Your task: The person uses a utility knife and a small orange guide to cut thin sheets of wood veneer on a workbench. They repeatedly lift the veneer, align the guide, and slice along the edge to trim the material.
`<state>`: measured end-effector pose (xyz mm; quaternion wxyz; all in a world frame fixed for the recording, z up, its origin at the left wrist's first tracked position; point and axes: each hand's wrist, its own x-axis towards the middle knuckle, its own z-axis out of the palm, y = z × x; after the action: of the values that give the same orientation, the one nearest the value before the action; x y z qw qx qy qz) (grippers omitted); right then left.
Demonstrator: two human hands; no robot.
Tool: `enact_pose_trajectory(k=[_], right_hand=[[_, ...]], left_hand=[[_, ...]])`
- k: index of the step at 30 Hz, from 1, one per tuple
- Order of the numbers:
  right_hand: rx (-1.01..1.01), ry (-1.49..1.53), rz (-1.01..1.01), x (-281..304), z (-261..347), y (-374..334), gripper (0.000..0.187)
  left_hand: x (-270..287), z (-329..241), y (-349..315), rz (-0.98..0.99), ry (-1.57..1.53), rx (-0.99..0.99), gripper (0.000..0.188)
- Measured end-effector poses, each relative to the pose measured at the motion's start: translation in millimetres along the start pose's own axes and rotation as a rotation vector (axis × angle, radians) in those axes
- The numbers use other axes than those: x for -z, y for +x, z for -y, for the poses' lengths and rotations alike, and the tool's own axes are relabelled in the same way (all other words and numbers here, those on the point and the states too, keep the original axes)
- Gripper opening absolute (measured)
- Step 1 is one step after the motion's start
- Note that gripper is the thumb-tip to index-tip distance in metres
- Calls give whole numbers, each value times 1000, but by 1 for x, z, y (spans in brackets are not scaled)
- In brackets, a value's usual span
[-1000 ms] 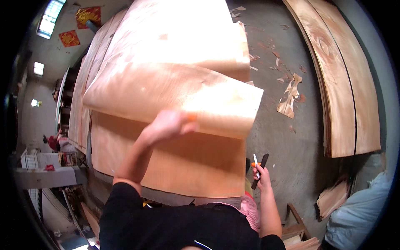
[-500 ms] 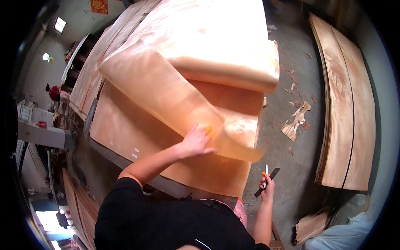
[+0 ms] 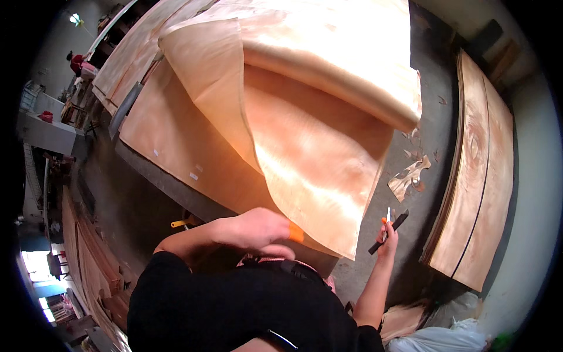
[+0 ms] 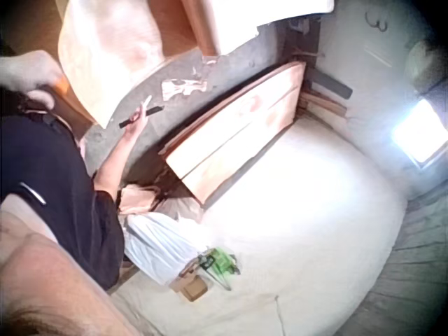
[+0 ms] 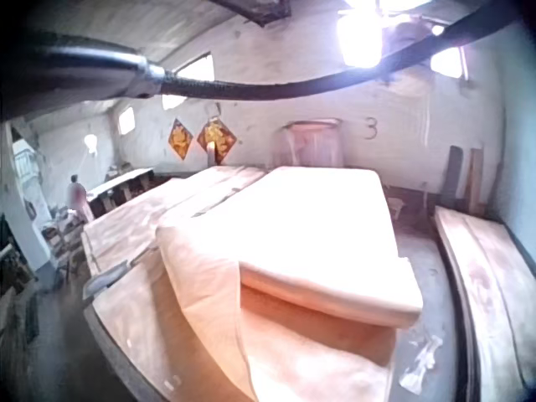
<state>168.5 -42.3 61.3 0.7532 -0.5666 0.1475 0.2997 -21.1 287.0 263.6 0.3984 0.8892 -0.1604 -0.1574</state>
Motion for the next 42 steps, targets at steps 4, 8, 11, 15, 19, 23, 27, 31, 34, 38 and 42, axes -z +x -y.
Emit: enact_pose_trajectory(k=[4,8,11,15,19,23,27,31,34,38,42], right_hand=[[34,-81,56,-21,11,-4,21],[7,-244,115,-55,9,-15,25],[-88,-340,222,-78,-6,-22,25],[-235,-486,391,-106,-33,-26,26],[-222,-826,494,-134,-70,-22,20],[-270,-880,663,-159,-100,-17,21],[-381,-886,643,-164,-130,-15,20],[-465,-938,615,-170,-132,-20,17],[-474,-998,595,-181,-122,-28,16],[-469,-1031,592,-186,-122,-28,16],[-442,-903,599,-171,-135,-23,17]], left_hand=[[-53,48,-1,-369,199,27,45],[-110,87,-17,-185,340,327,56],[-147,108,-33,-16,307,554,65],[-193,126,-54,-170,378,511,70],[-202,125,-60,-290,292,541,73],[-211,130,-58,-330,268,572,74],[-212,127,-55,-392,220,572,74],[-221,129,-53,-484,228,556,74],[-224,128,-47,-491,176,567,74],[-225,127,-32,-477,180,529,73],[-225,126,-22,-310,370,576,76]])
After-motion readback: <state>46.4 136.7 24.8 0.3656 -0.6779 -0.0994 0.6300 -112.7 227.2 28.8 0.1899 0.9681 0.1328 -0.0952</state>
